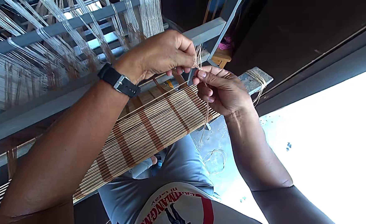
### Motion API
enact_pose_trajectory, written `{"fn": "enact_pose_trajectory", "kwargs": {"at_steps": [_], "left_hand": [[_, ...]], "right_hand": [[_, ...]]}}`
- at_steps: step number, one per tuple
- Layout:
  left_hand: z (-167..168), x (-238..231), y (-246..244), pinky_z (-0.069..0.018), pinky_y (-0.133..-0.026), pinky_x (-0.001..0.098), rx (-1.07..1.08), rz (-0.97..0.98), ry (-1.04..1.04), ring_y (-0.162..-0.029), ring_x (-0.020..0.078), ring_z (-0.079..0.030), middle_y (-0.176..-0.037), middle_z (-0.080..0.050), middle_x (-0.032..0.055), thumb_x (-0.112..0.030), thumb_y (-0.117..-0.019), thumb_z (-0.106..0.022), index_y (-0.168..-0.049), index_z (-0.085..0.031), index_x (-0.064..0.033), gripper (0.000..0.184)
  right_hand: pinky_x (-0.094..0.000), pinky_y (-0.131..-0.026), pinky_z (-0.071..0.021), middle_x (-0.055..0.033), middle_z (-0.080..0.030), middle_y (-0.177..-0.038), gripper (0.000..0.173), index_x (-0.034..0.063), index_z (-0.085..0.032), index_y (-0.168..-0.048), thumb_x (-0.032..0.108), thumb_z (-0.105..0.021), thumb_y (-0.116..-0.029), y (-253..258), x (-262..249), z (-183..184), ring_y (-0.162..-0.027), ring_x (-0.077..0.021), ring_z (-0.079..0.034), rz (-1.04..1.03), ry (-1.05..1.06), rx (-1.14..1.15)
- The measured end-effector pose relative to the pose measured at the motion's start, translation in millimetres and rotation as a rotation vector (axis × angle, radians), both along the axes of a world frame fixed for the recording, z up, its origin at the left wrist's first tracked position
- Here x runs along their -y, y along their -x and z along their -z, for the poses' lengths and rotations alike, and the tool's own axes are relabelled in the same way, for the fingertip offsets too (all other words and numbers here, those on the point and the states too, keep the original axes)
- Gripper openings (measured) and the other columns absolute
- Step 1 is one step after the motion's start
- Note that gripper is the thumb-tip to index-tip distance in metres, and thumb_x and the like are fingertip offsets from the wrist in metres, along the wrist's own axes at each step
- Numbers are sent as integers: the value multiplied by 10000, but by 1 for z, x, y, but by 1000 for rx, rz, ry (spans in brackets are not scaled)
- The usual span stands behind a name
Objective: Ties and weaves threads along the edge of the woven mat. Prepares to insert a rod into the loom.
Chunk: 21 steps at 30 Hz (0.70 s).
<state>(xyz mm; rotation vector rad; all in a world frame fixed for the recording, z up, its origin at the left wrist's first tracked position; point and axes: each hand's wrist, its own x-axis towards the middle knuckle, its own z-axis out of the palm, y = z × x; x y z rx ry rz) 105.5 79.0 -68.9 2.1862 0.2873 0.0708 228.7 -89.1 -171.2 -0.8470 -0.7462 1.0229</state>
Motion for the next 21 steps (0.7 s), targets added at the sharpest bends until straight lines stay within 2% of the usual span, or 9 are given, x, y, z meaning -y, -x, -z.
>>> {"fn": "enact_pose_trajectory", "kwargs": {"at_steps": [4,7,10,12,14,17,19,21], "left_hand": [[17,3,11,-533,-583,229,70,-88,88,-750,126,-685,-854,-715,52,-101,-988,-664,-977,-693,-58,54],[28,8,19,-525,-609,222,151,-133,81,-723,102,-658,-828,-699,39,-89,-983,-661,-974,-697,-53,52],[38,16,25,-534,-642,225,267,-152,-204,-695,44,-634,-804,-692,-22,-146,-971,-706,-933,-724,-97,64],[42,30,29,-535,-747,264,308,-201,-466,-820,54,-637,-876,-680,-39,-200,-969,-696,-926,-744,-152,80],[46,46,33,-471,-848,348,352,-253,-656,-963,154,-592,-915,-661,-12,-200,-969,-674,-922,-760,-164,104],[56,68,38,-423,-821,437,421,-304,-855,-1005,280,-534,-947,-600,58,-177,-988,-645,-934,-748,-128,126],[63,81,37,-421,-828,456,457,-355,-968,-1027,302,-542,-978,-613,84,-175,-996,-633,-948,-755,-111,146],[71,90,32,-416,-886,475,501,-392,-1029,-1060,311,-545,-985,-623,88,-162,-991,-635,-965,-770,-112,147]], "right_hand": [[-145,-412,-410,-89,-733,-873,165,0,-709,-1036,72,-561,-1047,-1,-6,0,-475,-7,-500,17,5,-33],[-145,-414,-403,-78,-726,-873,179,11,-701,-1037,86,-540,-1058,0,-8,1,-478,-8,-494,26,19,-41],[-154,-407,-393,-80,-728,-853,175,9,-706,-1003,83,-555,-1052,1,-12,5,-473,-13,-488,86,18,-3],[-157,-407,-390,-89,-729,-856,168,12,-709,-975,74,-568,-1044,0,-14,7,-476,-17,-492,98,-1,15],[-152,-396,-370,-98,-735,-879,158,24,-698,-963,72,-569,-1042,-2,-13,7,-470,-13,-487,85,-5,10],[-153,-388,-366,-91,-728,-871,173,40,-696,-964,90,-555,-1051,-5,-11,6,-460,-16,-474,52,18,-24],[-157,-379,-365,-83,-706,-810,182,41,-701,-953,96,-556,-1047,-8,-9,6,-452,-23,-475,36,24,-34],[-154,-370,-365,-73,-670,-745,184,39,-695,-938,93,-553,-1043,-10,-8,5,-447,-27,-480,31,36,-38]]}}
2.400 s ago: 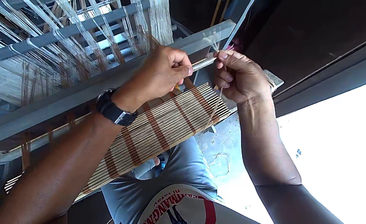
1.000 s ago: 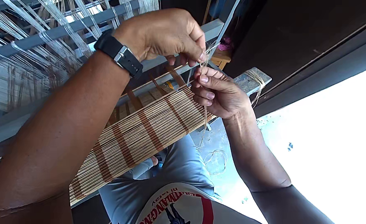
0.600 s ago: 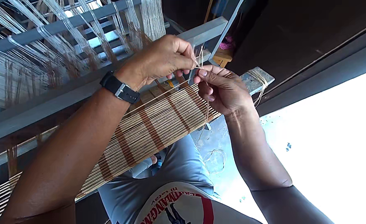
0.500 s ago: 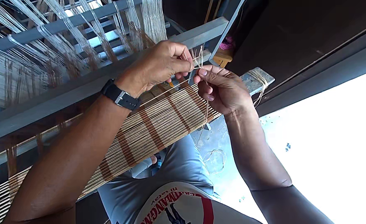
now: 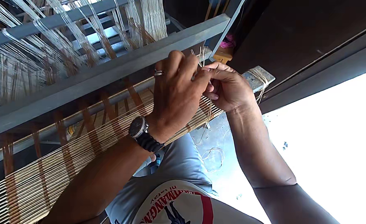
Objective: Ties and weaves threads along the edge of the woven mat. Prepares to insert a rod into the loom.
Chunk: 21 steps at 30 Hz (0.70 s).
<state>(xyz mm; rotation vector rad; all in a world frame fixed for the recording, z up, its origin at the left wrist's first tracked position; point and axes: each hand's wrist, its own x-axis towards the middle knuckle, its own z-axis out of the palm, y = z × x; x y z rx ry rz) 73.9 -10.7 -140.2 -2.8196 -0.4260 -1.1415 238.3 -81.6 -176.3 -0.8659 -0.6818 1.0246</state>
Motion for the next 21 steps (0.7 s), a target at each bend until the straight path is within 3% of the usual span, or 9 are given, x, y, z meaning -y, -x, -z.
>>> {"fn": "enact_pose_trajectory", "kwargs": {"at_steps": [3,8,11,16,19,21], "left_hand": [[8,10,-10,-391,-932,509,33,-3,-48,-1082,329,-540,-970,-617,96,-138,-975,-625,-935,-748,-93,137],[12,24,-22,-387,-968,512,86,15,-66,-1078,317,-559,-958,-639,89,-114,-960,-635,-837,-699,-95,140],[14,26,-24,-389,-950,495,92,31,-61,-1055,302,-564,-965,-643,94,-112,-966,-633,-846,-699,-85,139],[2,8,-7,-444,-836,444,-102,170,61,-998,291,-566,-986,-618,97,-184,-991,-659,-955,-735,-79,135],[-19,-9,7,-520,-805,384,-137,202,154,-1001,248,-601,-1068,-622,82,-286,-1015,-659,-1160,-759,-130,235],[-32,-20,10,-476,-844,407,-175,181,70,-1070,268,-567,-1179,-611,85,-317,-1041,-610,-1242,-727,-176,272]], "right_hand": [[-155,-357,-361,-53,-634,-658,203,48,-697,-907,78,-542,-1033,-2,4,-3,-426,-25,-480,3,18,9],[-159,-373,-350,-24,-600,-627,243,61,-717,-881,74,-523,-1026,-5,11,-9,-441,-21,-466,17,49,63],[-147,-377,-348,-8,-596,-630,257,67,-721,-874,47,-512,-1022,-8,16,-12,-442,-9,-452,4,45,135],[-131,-390,-383,-5,-638,-669,165,41,-702,-936,-5,-562,-1009,-4,23,-14,-452,-3,-480,83,119,388],[-145,-421,-438,-19,-709,-725,104,27,-698,-958,-3,-605,-992,-11,22,-16,-509,-19,-578,61,129,551],[-160,-439,-461,-45,-738,-769,84,5,-708,-980,21,-627,-996,-15,23,-18,-536,-38,-606,38,119,632]]}}
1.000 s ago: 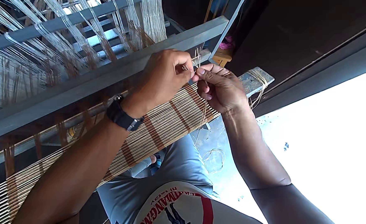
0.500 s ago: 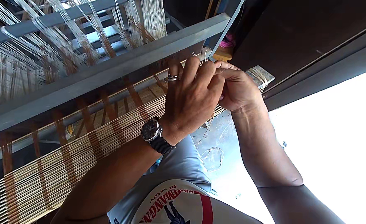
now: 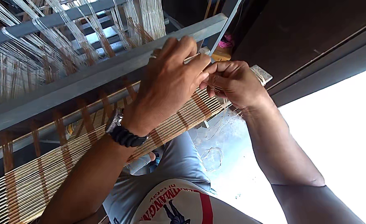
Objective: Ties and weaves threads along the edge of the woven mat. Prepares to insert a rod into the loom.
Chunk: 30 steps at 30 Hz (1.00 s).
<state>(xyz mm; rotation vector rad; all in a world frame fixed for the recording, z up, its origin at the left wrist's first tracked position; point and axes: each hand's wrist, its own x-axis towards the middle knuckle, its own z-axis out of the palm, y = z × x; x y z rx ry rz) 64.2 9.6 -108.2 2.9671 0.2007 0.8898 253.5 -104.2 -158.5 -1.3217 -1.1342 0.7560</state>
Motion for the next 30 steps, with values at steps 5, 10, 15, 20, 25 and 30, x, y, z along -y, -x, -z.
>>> {"fn": "enact_pose_trajectory", "kwargs": {"at_steps": [5,10,15,20,25,30], "left_hand": [[-7,-13,-14,-469,-921,495,-240,24,-178,-1173,312,-573,-1243,-636,83,-329,-1064,-550,-1240,-710,-212,265],[3,-20,-20,-492,-718,407,-174,177,-157,-844,256,-635,-812,-614,65,-222,-1083,-512,-927,-696,-96,271],[3,-23,-21,-435,-581,347,-191,161,194,-638,135,-548,-689,-541,-7,-278,-1087,-504,-800,-615,-127,343],[2,-11,-17,-410,-552,301,-196,21,369,-600,112,-499,-673,-509,-18,-242,-1086,-522,-853,-605,-130,272],[12,37,3,-421,-464,340,-18,-188,414,-525,167,-529,-653,-548,32,-191,-1060,-578,-901,-617,-98,188],[58,48,-7,-647,-512,329,313,-121,979,-596,159,-726,-854,-747,66,-154,-1076,-562,-1066,-665,-54,143]], "right_hand": [[-161,-455,-486,-38,-736,-766,69,16,-719,-978,22,-650,-987,2,9,-9,-531,-44,-606,-5,-8,105],[-150,-444,-471,-39,-743,-760,80,6,-729,-972,18,-651,-982,-4,13,-10,-523,-31,-603,-65,4,60],[-136,-440,-384,-20,-703,-734,82,22,-735,-963,28,-655,-979,-8,13,-5,-491,0,-486,-123,-62,37],[-148,-478,-412,6,-707,-751,56,35,-733,-968,53,-679,-969,-7,8,-3,-543,-3,-528,-63,-112,188],[-180,-528,-469,11,-676,-875,52,85,-734,-991,126,-706,-974,2,10,2,-619,-47,-565,113,-133,443],[-175,-581,-516,4,-628,-950,66,76,-691,-1019,93,-639,-983,19,6,-1,-680,-35,-581,176,-207,508]]}}
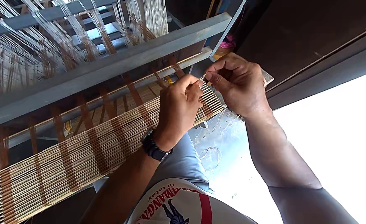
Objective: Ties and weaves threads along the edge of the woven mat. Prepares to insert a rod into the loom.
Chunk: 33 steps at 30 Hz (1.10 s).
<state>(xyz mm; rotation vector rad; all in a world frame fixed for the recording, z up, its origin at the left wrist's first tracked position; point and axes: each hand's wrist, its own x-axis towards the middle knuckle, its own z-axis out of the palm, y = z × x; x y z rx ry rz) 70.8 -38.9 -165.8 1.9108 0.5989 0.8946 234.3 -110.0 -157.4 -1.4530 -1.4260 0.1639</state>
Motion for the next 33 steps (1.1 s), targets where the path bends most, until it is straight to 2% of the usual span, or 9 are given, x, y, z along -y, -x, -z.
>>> {"fn": "enact_pose_trajectory", "kwargs": {"at_steps": [2,4,7,11,15,20,25,29,33], "left_hand": [[17,2,-5,-655,-600,302,92,-109,-65,-688,119,-737,-903,-749,46,-153,-1061,-592,-1110,-713,-54,164],[30,2,-8,-604,-744,249,117,-273,-320,-855,66,-711,-989,-750,26,-142,-1036,-631,-1125,-761,-68,173],[42,-8,-8,-600,-869,290,194,-390,-533,-1001,119,-720,-1079,-758,64,-109,-1005,-672,-1111,-779,-55,160],[47,-8,-7,-608,-847,312,405,-234,-241,-974,147,-702,-1072,-724,87,-77,-1020,-638,-1123,-741,0,165],[53,-8,-6,-597,-776,295,535,-85,-18,-916,154,-677,-1058,-687,92,-61,-1033,-608,-1152,-704,14,170],[50,-19,2,-584,-860,294,414,-148,-256,-1030,159,-662,-1097,-685,100,-39,-996,-654,-1099,-745,15,147],[47,-25,11,-586,-785,253,272,-178,-395,-932,123,-657,-1050,-668,94,-59,-980,-681,-1065,-760,-6,128],[45,-31,18,-576,-926,300,237,-97,-408,-1081,151,-667,-1142,-700,105,-66,-992,-670,-1094,-771,-15,152],[41,-38,26,-576,-965,317,158,-27,-475,-1087,148,-692,-1122,-737,97,-62,-988,-670,-1066,-775,-20,138]], "right_hand": [[-180,-554,-507,18,-638,-885,65,77,-666,-1029,90,-614,-992,5,-2,2,-637,-36,-576,-3,-13,-71],[-186,-473,-458,13,-614,-765,62,63,-667,-1016,81,-609,-1005,7,-2,6,-541,-51,-531,-39,-11,-269],[-176,-420,-419,-5,-572,-677,156,59,-673,-968,96,-539,-1037,14,0,4,-471,-48,-473,-161,82,-708],[-154,-416,-439,-21,-604,-815,222,92,-645,-998,173,-449,-1062,25,3,9,-489,-29,-491,-302,246,-1124],[-156,-425,-441,-35,-606,-789,253,75,-631,-963,196,-433,-1064,39,-5,15,-494,-42,-512,-433,340,-1386],[-156,-406,-422,-43,-597,-784,205,54,-647,-972,174,-503,-1057,41,-10,20,-482,-44,-488,-379,312,-1401],[-169,-407,-432,-64,-630,-811,144,18,-675,-1014,101,-560,-1038,39,-12,25,-483,-47,-492,-279,278,-1260],[-160,-420,-432,-36,-612,-798,168,47,-660,-994,132,-525,-1048,29,-12,29,-494,-39,-494,-408,372,-1286],[-163,-423,-440,-44,-628,-814,167,43,-672,-973,121,-542,-1043,22,-11,31,-497,-40,-505,-437,403,-1289]]}}
